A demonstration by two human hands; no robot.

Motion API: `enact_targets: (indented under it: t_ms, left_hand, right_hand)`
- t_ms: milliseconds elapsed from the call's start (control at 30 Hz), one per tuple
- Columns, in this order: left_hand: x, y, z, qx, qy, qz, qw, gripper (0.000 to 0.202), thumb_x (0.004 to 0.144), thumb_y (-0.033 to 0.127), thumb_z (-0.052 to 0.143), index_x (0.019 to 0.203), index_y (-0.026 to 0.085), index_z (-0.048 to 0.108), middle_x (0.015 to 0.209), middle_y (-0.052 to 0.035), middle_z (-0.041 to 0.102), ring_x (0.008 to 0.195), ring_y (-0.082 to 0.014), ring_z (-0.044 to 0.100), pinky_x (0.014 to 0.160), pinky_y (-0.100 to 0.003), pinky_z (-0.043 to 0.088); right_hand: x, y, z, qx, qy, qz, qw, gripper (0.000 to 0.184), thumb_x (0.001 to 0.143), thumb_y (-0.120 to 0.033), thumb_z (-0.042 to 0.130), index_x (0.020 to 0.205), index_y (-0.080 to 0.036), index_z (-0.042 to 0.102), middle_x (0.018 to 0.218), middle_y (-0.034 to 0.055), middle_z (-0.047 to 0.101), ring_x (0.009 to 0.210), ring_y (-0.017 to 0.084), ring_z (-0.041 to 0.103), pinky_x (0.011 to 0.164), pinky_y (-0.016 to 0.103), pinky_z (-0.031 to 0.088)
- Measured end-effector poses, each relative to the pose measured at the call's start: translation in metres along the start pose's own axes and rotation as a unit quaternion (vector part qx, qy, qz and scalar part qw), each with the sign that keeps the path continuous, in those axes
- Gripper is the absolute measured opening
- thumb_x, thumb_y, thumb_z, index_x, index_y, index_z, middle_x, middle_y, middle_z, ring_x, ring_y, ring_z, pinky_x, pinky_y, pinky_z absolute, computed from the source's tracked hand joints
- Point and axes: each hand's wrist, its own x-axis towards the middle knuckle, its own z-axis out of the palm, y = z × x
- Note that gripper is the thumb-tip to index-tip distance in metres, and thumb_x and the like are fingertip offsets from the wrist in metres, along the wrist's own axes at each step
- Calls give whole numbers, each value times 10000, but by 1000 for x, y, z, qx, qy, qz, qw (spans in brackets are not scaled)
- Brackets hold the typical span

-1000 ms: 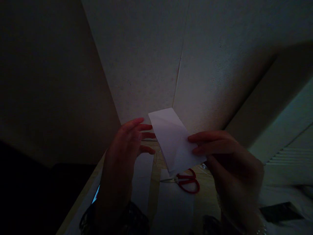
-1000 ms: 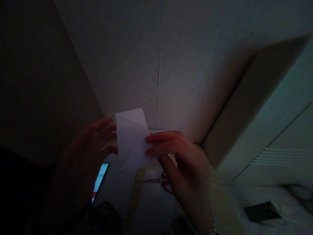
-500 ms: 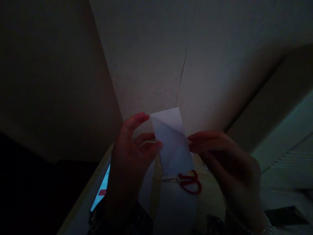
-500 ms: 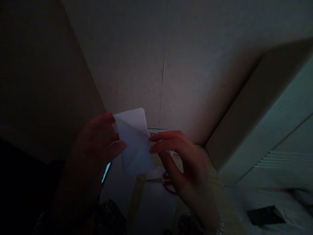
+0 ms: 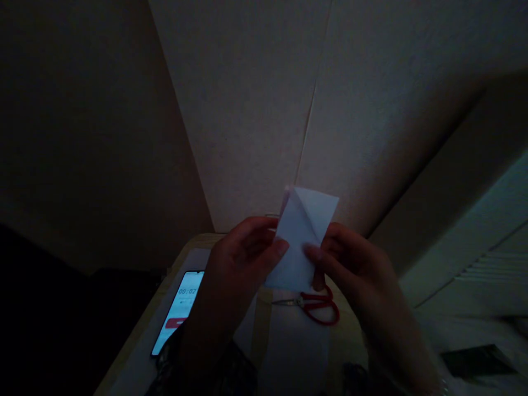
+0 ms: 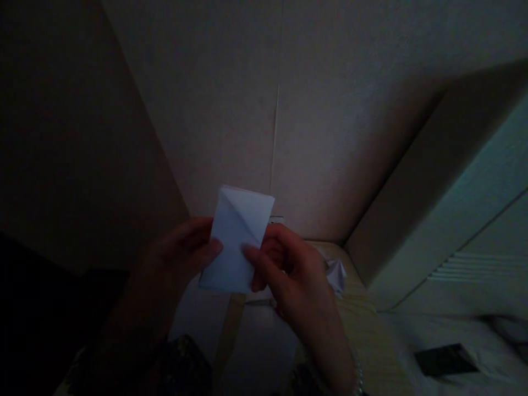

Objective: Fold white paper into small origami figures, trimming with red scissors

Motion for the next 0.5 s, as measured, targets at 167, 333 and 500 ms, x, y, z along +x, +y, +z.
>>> enact_targets:
  t_ms: [167,333,500]
  left_hand:
    - [-1,3,-4,39,61,3,997,139,665,143,738,569,191,651,540,80,625,503,-42,545,485,-102,426]
    - [1,4,-7,45,127,-6,991,149,668,229,731,591,198,608,521,81,586,473,-58,498,434,-129,388]
    - [2,3,-8,37,137,-25,990,145,660,254,733,622,200,603,534,68,592,474,-72,500,435,-146,401]
  right_hand:
    - [-5,-2,-7,13,4,-3,1000,104,831,-243,701,927,-283,698,633,-78,626,508,55,566,467,134,427]
    - [-8,-8,-13,-29,-9,-9,999,59,769,-211,733,760,-246,687,621,-61,614,517,58,539,452,126,400]
    - [-9,-11,-12,-56,-25,-3,998,56,775,-210,715,734,-243,697,602,-47,609,552,77,542,471,145,379]
